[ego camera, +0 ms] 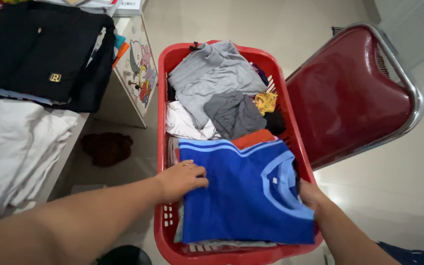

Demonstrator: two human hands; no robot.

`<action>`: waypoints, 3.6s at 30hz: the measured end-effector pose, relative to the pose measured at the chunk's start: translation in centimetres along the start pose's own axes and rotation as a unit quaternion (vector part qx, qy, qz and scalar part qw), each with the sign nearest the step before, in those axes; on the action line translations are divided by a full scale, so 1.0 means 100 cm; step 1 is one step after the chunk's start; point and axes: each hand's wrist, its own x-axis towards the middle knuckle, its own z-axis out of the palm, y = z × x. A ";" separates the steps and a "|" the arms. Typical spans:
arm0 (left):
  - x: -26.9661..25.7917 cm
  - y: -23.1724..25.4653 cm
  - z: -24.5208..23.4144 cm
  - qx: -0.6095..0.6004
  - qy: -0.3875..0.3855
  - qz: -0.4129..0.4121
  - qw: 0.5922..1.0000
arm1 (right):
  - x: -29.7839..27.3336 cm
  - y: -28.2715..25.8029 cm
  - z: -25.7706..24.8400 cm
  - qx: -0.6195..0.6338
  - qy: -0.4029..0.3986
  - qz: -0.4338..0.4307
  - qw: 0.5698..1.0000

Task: The person folds various clothing items from a red laundry basket and places them into a wooden wardrobe. The person handles shirts, pants, and underwear, folding each item by hand before storing it on a shelf.

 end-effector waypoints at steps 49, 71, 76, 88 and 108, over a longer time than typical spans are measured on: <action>0.173 -0.077 0.072 -0.449 0.288 -0.509 0.676 | 0.166 -0.204 0.091 0.041 -0.051 -0.186 0.980; 0.137 -0.066 -0.046 -0.897 0.313 -0.204 0.236 | -0.063 -0.145 0.143 -0.521 -0.522 -0.398 0.546; 0.128 -0.068 -0.073 -0.816 0.269 -0.353 0.369 | -0.063 -0.141 0.144 -0.608 -0.433 -0.471 0.469; 0.106 0.008 -0.173 -0.684 0.654 -0.225 0.233 | -0.099 -0.117 0.207 -0.106 -0.618 0.089 0.773; -0.122 -0.084 -0.231 -0.477 0.801 -0.187 0.310 | -0.078 -0.271 0.582 0.028 -0.646 -0.074 0.759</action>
